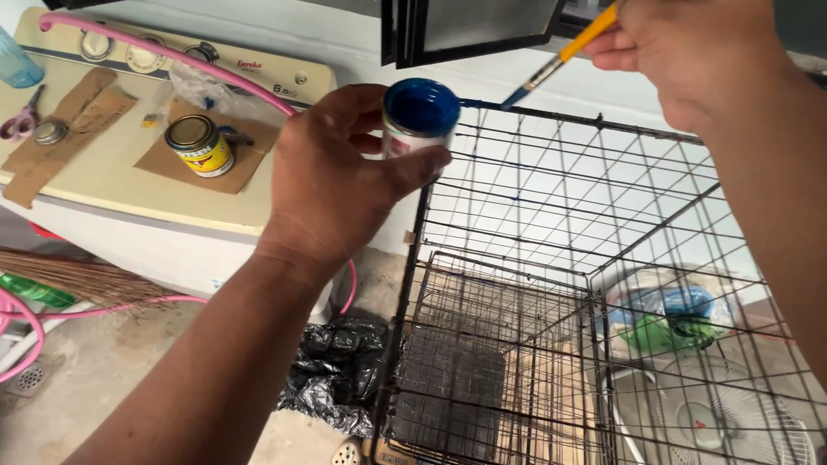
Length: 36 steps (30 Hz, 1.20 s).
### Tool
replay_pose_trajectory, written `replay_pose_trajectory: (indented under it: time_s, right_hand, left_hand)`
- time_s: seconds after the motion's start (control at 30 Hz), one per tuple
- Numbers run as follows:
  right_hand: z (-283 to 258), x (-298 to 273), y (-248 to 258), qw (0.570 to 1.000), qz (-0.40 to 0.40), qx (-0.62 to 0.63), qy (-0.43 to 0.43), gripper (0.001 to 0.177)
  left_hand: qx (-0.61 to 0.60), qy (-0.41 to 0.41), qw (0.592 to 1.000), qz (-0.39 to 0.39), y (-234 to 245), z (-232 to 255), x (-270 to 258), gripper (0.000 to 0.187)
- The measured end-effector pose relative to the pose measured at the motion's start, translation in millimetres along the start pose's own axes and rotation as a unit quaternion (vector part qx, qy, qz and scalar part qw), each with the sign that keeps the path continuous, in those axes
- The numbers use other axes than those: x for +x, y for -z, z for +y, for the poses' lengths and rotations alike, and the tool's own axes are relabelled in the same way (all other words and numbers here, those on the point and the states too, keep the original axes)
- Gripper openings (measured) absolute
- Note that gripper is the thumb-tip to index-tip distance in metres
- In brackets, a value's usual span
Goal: The person is painting a wire cage with blue paint using a brush.
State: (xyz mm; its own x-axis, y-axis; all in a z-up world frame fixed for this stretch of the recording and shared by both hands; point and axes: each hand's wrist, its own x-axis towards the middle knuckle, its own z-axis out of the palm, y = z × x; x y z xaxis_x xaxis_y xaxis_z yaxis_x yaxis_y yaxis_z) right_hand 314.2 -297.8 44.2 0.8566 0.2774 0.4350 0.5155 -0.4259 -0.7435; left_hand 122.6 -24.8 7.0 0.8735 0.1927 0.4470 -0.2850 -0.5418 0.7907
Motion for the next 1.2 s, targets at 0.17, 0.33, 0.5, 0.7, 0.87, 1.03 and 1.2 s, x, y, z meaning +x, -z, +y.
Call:
replay_pose_trajectory:
  time_s: [0.17, 0.33, 0.5, 0.7, 0.87, 1.03, 1.2]
  right_hand:
    - [-11.2, -4.4, -7.1, 1.000, -0.009, 0.014, 0.001, 0.016]
    - [26.0, 2.5, 12.3, 1.000, -0.007, 0.014, 0.020, 0.017]
    - [11.4, 2.0, 6.0, 0.998, -0.031, 0.039, 0.045, 0.016]
    - [30.6, 4.4, 24.2, 0.996, -0.033, -0.041, 0.075, 0.017]
    - [13.9, 1.0, 38.4, 0.995, -0.032, -0.048, 0.078, 0.017]
    - [19.7, -12.6, 41.2, 0.997, -0.028, -0.062, 0.044, 0.016]
    - [-10.5, -23.4, 33.7, 0.992, -0.009, -0.128, 0.015, 0.020]
  left_hand:
    - [0.026, -0.014, 1.000, 0.011, -4.8, 3.3, -0.6, 0.057]
    - [0.006, -0.008, 1.000, 0.011, -0.4, 2.4, 2.0, 0.056]
    - [0.016, 0.000, 1.000, 0.015, -4.8, 4.1, 0.9, 0.055]
    - [-0.013, 0.005, 1.000, 0.003, -3.3, 8.3, 1.6, 0.054]
    - [-0.010, -0.016, 1.000, 0.006, -5.7, 4.4, 1.6, 0.057]
    - [-0.005, -0.014, 1.000, -0.009, -8.4, 10.7, 3.6, 0.054]
    - [-0.032, -0.014, 0.999, -0.018, -8.1, 5.3, 5.3, 0.054]
